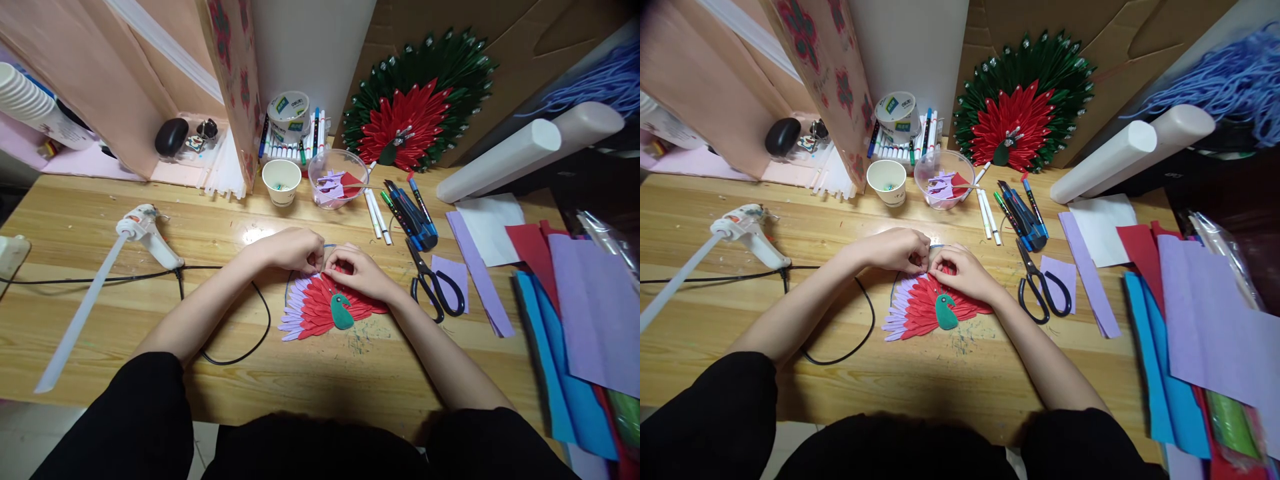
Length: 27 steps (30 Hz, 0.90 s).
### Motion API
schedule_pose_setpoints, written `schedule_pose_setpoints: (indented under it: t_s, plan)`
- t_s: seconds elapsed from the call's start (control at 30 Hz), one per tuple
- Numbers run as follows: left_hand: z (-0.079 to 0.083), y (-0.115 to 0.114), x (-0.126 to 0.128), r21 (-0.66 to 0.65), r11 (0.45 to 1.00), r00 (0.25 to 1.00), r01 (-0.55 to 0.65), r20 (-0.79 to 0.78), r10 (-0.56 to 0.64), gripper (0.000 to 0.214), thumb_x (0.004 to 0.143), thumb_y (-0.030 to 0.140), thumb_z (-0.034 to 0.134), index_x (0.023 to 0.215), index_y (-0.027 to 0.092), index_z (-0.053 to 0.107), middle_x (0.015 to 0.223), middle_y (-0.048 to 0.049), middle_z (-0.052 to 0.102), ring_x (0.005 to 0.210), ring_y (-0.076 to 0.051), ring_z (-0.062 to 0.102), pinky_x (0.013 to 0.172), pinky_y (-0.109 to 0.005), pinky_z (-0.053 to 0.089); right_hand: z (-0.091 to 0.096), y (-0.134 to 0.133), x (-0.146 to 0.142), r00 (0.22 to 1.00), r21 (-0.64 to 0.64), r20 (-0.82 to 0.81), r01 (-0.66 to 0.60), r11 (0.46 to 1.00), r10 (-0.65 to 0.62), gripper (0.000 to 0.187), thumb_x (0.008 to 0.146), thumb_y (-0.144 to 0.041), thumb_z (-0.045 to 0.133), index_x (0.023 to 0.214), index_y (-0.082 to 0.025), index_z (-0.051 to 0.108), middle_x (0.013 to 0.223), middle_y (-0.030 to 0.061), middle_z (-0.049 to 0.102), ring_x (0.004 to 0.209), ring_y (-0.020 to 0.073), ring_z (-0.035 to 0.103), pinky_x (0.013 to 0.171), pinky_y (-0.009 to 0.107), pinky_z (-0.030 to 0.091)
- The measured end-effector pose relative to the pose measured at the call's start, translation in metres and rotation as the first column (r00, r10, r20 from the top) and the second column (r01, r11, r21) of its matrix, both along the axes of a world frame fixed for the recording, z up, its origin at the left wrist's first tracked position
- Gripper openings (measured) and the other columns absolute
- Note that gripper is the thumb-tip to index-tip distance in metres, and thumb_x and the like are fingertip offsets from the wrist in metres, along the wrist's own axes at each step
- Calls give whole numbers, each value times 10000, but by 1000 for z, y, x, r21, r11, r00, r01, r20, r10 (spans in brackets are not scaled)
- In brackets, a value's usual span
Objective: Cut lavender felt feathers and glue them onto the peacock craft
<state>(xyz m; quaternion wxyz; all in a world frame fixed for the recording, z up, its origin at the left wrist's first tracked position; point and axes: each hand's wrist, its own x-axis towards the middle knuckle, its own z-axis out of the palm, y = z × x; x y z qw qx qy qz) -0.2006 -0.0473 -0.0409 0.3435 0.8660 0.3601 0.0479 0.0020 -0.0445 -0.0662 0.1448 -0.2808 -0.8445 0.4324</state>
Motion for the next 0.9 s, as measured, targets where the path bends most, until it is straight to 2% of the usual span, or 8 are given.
schedule_pose_setpoints:
  t_s: [0.33,0.47,0.63,0.9]
  plan:
    - [6,1,-4,-26,1000,998,-13,68,15,136,690,154,613,776,157,718,687,-15,593,577,-93,501,534,-207,338,0,0,0,1000,6,7,9,1000,-9,69,813,-229,587,748,-207,594,784,9,623,783,174,514,766,326,375]
    - [12,2,-8,-24,999,999,-30,32,31,127,673,141,615,754,145,713,687,-19,590,576,-94,496,526,-204,336,1,-1,0,1000,7,19,12,1000,-12,70,814,-223,587,748,-204,598,775,10,625,779,174,513,762,325,374]
    - [8,2,-8,-16,999,999,-31,-20,31,129,675,136,604,746,147,711,704,-28,612,588,-101,508,541,-212,344,2,-1,-1,999,6,26,20,1000,-20,74,814,-225,591,745,-196,596,767,13,622,772,173,505,751,322,373]
    - [3,1,-6,-11,1000,1000,-20,-3,20,135,686,154,597,756,150,712,699,-27,620,582,-97,511,543,-209,342,1,-1,-1,1000,4,21,21,1000,-21,68,810,-209,591,743,-194,596,765,10,617,772,168,504,751,313,374]
